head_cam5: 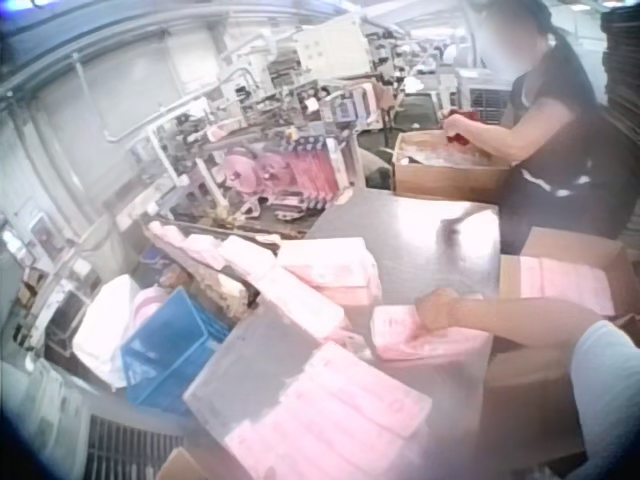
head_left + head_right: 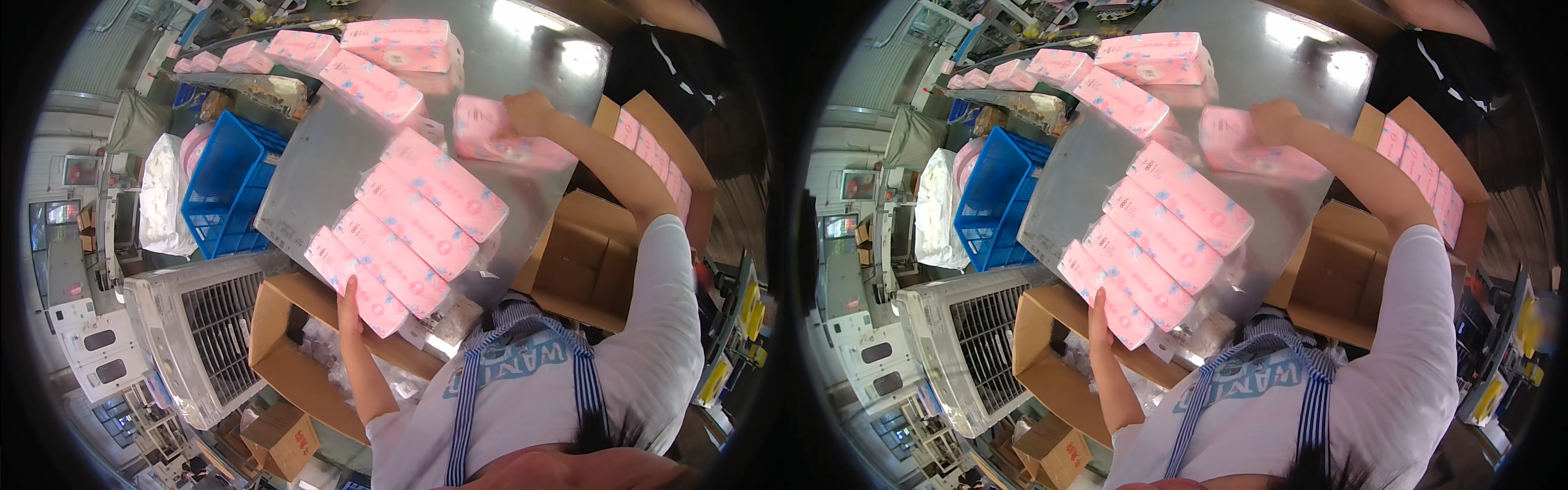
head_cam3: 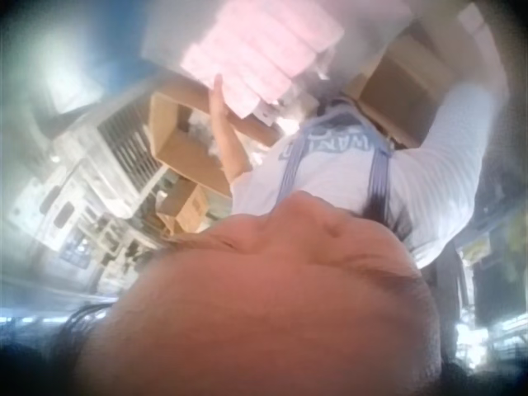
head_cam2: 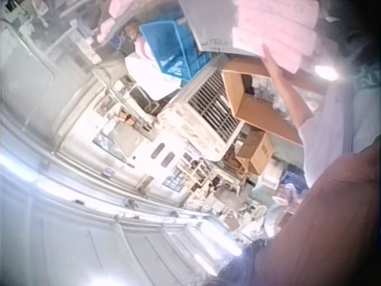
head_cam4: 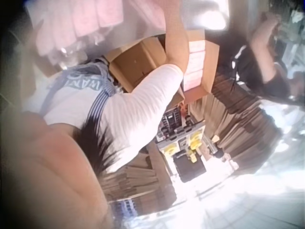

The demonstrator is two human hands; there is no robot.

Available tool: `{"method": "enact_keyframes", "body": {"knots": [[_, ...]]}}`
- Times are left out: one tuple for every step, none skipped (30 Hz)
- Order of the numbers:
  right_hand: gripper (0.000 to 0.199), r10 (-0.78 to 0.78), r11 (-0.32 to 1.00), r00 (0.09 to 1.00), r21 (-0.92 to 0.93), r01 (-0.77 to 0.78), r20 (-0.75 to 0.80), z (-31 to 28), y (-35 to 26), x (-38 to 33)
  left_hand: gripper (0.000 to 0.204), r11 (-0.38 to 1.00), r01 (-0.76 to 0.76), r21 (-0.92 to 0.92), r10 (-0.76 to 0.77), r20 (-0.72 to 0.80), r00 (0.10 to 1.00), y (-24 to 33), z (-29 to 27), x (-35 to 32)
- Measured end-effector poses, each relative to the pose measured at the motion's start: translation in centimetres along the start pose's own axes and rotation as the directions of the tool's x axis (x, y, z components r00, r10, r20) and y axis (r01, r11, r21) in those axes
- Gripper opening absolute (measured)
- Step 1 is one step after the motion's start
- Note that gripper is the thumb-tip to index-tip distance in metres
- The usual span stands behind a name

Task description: The person packs pink-wrapped items into cardboard boxes on a metal workbench. They arrange the items in rows, add bubble wrap for cushioning, and close the boxes. Another person assists by taping the boxes shut.

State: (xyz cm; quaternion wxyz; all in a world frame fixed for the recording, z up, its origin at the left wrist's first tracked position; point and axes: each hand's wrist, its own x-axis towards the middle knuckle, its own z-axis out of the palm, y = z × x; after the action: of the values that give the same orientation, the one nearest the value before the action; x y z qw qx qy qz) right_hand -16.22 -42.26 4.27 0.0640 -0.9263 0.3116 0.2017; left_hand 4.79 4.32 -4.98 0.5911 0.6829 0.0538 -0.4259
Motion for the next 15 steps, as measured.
{"method": "enact_keyframes", "body": {"knots": [[0.068,0.151,0.947,0.985,0.272,-0.169,0.087,-0.3,0.1,-0.1,0.079,1.0,0.015,-0.001,-0.015,0.018,1.0,-0.1,0.1,0.4],[0.074,-0.024,0.96,1.0,0.279,0.023,-0.001,2.5,1.1,0.5,0.08,1.0,0.03,0.0,-0.03,0.036,0.999,-0.2,0.3,0.9],[0.076,-0.039,0.928,0.999,0.369,0.044,-0.022,4.0,0.6,1.1,0.079,0.999,0.029,-0.013,-0.029,0.059,0.998,-0.7,-0.2,1.6],[0.077,-0.058,0.884,0.997,0.462,0.074,-0.047,5.1,-0.7,1.4,0.079,1.0,0.024,-0.02,-0.023,0.072,0.997,-0.8,-1.2,2.5],[0.078,-0.075,0.829,0.994,0.55,0.103,-0.074,6.2,-1.6,1.5,0.079,0.999,0.019,-0.026,-0.016,0.087,0.996,-0.8,-2.4,3.3],[0.078,-0.103,0.515,0.991,0.857,-0.023,0.088,4.0,-2.5,-0.7,0.076,0.998,0.027,-0.052,-0.02,0.122,0.992,-0.8,-2.7,3.4],[0.078,-0.125,0.347,0.98,0.932,-0.105,0.157,5.4,-2.0,-0.3,0.073,0.996,0.035,-0.078,-0.022,0.158,0.987,-0.7,-2.9,3.6],[0.077,-0.157,0.169,0.963,0.967,-0.192,0.219,7.6,-0.9,0.2,0.071,0.994,0.043,-0.105,-0.022,0.192,0.981,-0.8,-2.9,3.8],[0.077,-0.19,-0.016,0.945,0.962,-0.274,0.266,8.9,0.2,-0.1,0.073,0.992,0.056,-0.115,-0.03,0.217,0.976,-0.8,-2.8,4.3],[0.075,-0.219,-0.069,0.933,0.949,-0.308,0.287,9.7,0.9,-0.7,0.074,0.99,0.066,-0.127,-0.036,0.228,0.973,-1.0,-2.9,4.5],[0.074,-0.248,-0.121,0.92,0.932,-0.342,0.305,10.5,1.5,-1.4,0.076,0.987,0.077,-0.139,-0.042,0.24,0.97,-1.2,-2.9,4.7],[0.073,-0.283,-0.18,0.906,0.91,-0.373,0.315,10.6,1.1,-2.0,0.074,0.988,0.094,-0.121,-0.064,0.232,0.971,-0.8,-2.5,4.8],[0.071,-0.301,-0.212,0.899,0.896,-0.389,0.319,10.9,0.6,-2.9,0.074,0.981,0.124,-0.15,-0.081,0.263,0.961,-0.5,-2.7,4.6],[0.069,-0.318,-0.245,0.892,0.881,-0.405,0.322,11.4,0.1,-4.4,0.073,0.972,0.155,-0.176,-0.098,0.296,0.95,-0.2,-3.0,4.3],[0.068,-0.333,-0.272,0.887,0.869,-0.414,0.319,11.0,-0.5,-5.9,0.073,0.962,0.18,-0.206,-0.104,0.332,0.937,0.3,-2.8,3.8]]}}
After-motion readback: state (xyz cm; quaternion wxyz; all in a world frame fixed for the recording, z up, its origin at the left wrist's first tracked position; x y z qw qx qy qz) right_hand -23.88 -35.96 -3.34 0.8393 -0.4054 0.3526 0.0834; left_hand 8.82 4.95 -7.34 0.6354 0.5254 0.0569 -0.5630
